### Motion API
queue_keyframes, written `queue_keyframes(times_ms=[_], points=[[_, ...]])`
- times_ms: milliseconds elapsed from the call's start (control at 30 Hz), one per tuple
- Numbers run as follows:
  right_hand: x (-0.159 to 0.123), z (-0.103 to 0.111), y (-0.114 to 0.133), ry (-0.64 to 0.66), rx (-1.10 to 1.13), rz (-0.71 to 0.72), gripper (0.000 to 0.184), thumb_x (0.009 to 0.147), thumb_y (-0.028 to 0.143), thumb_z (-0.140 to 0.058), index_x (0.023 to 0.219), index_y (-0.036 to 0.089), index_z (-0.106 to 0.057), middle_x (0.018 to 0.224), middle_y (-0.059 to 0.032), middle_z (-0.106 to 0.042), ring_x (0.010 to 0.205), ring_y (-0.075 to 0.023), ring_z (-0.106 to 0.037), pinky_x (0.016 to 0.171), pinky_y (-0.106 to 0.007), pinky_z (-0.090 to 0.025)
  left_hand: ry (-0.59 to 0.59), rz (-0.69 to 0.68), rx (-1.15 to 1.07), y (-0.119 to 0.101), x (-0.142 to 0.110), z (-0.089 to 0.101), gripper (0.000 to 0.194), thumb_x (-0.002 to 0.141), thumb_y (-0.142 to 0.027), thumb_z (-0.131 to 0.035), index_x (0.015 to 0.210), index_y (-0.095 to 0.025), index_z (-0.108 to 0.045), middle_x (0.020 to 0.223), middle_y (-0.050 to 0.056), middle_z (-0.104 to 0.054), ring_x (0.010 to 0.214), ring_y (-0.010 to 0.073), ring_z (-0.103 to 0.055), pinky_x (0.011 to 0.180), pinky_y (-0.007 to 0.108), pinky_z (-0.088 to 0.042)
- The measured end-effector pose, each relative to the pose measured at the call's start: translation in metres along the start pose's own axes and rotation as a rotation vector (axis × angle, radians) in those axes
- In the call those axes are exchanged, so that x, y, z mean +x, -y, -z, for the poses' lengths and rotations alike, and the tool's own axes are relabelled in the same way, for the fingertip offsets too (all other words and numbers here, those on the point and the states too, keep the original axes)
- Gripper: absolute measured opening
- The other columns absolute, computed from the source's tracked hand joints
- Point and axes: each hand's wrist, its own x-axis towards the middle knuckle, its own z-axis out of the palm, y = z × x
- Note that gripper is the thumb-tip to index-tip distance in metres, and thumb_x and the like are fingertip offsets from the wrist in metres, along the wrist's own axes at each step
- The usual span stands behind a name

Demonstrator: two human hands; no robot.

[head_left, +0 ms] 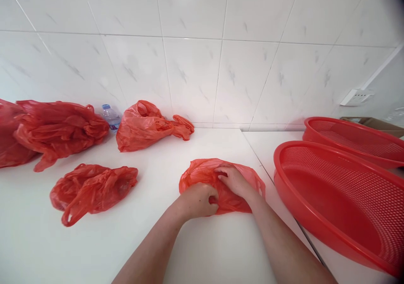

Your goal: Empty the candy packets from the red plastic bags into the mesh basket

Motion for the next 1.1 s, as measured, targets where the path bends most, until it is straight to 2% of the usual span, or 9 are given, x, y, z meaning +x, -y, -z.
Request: queue_keyframes(times_ms=[67,167,300,433,500,667,767,900,1100], points=[[0.000,0.001,-0.001,0.008,0.025,-0.023,0.034,0.079,0.009,-0.042,0.096,0.022,-0.068,0.110,-0.0019,-0.063,0.101,-0.0164,-0.056,0.090,-0.032,-0.042,-0.089,-0.059,0.005,-0.008,0.002,0.000,0.006,0.071,-0.023,-0.055,0.067,-0.020,-0.056,0.060,-0.002,-0.048,0.053,0.0103,-0.039,0.046,0.025,-0.028],[0.000,0.004,-0.003,0.031,0.080,-0.090,0.036,0.081,0.012,-0.040,0.104,0.023,-0.066,0.114,-0.0023,-0.063,0.101,-0.0168,-0.058,0.089,-0.033,-0.045,-0.136,-0.171,-0.003,-0.021,0.006,-0.004,0.020,0.068,-0.036,-0.067,0.082,-0.021,-0.063,0.079,0.000,-0.058,0.069,0.0147,-0.050,0.055,0.027,-0.037],[-0.001,0.008,-0.002,0.039,0.121,-0.117,0.036,0.082,0.014,-0.042,0.110,0.022,-0.064,0.120,-0.0027,-0.061,0.111,-0.0164,-0.055,0.096,-0.032,-0.041,0.011,-0.178,-0.001,-0.028,0.007,-0.015,0.007,0.074,-0.026,-0.060,0.069,-0.020,-0.060,0.073,0.001,-0.057,0.064,0.0145,-0.050,0.052,0.026,-0.034],[0.000,0.007,-0.001,0.024,0.062,-0.076,0.034,0.078,0.015,-0.049,0.107,0.021,-0.066,0.122,-0.0040,-0.060,0.112,-0.0182,-0.054,0.097,-0.032,-0.041,0.204,-0.139,-0.146,-0.030,0.003,-0.023,0.018,0.079,-0.023,-0.051,0.063,-0.019,-0.055,0.060,-0.002,-0.052,0.052,0.0106,-0.044,0.045,0.025,-0.030],[0.000,0.005,0.000,0.020,0.058,-0.067,0.032,0.075,0.014,-0.052,0.102,0.021,-0.067,0.118,-0.0045,-0.061,0.108,-0.0188,-0.055,0.093,-0.032,-0.043,0.085,-0.157,-0.161,-0.031,0.003,-0.021,0.013,0.082,-0.025,-0.050,0.073,-0.020,-0.059,0.069,-0.002,-0.058,0.061,0.0119,-0.051,0.050,0.024,-0.038],[-0.004,-0.001,0.004,0.113,0.173,-0.051,0.024,0.076,0.015,-0.050,0.089,0.024,-0.068,0.103,-0.0001,-0.066,0.091,-0.0157,-0.061,0.078,-0.028,-0.048,-0.513,-0.115,0.179,-0.017,0.009,-0.001,0.024,0.084,-0.015,-0.046,0.100,-0.023,-0.062,0.113,0.003,-0.059,0.107,0.0219,-0.051,0.092,0.038,-0.041],[-0.007,0.001,0.010,0.196,0.144,-0.082,0.028,0.075,0.018,-0.055,0.098,0.027,-0.068,0.114,0.0001,-0.062,0.099,-0.0168,-0.059,0.084,-0.030,-0.047,-0.611,0.009,0.253,0.004,0.009,0.011,0.033,0.084,-0.018,-0.049,0.115,-0.026,-0.055,0.135,0.005,-0.046,0.124,0.0248,-0.041,0.097,0.040,-0.040],[-0.008,0.006,0.011,0.259,0.207,-0.072,0.027,0.076,0.026,-0.059,0.102,0.027,-0.067,0.116,0.0000,-0.062,0.106,-0.0184,-0.056,0.092,-0.033,-0.044,-0.485,0.166,0.216,0.030,0.005,0.015,0.048,0.078,-0.035,-0.060,0.123,-0.027,-0.048,0.143,0.006,-0.037,0.126,0.0269,-0.039,0.090,0.038,-0.044],[-0.001,0.000,-0.011,0.025,0.580,-0.241,0.026,0.081,0.030,-0.056,0.103,0.022,-0.065,0.109,-0.0035,-0.065,0.103,-0.0171,-0.059,0.095,-0.035,-0.043,-0.311,0.263,0.210,0.043,0.005,0.009,0.061,0.066,-0.051,-0.067,0.121,-0.029,-0.051,0.138,0.007,-0.043,0.127,0.0333,-0.035,0.094,0.044,-0.039]])
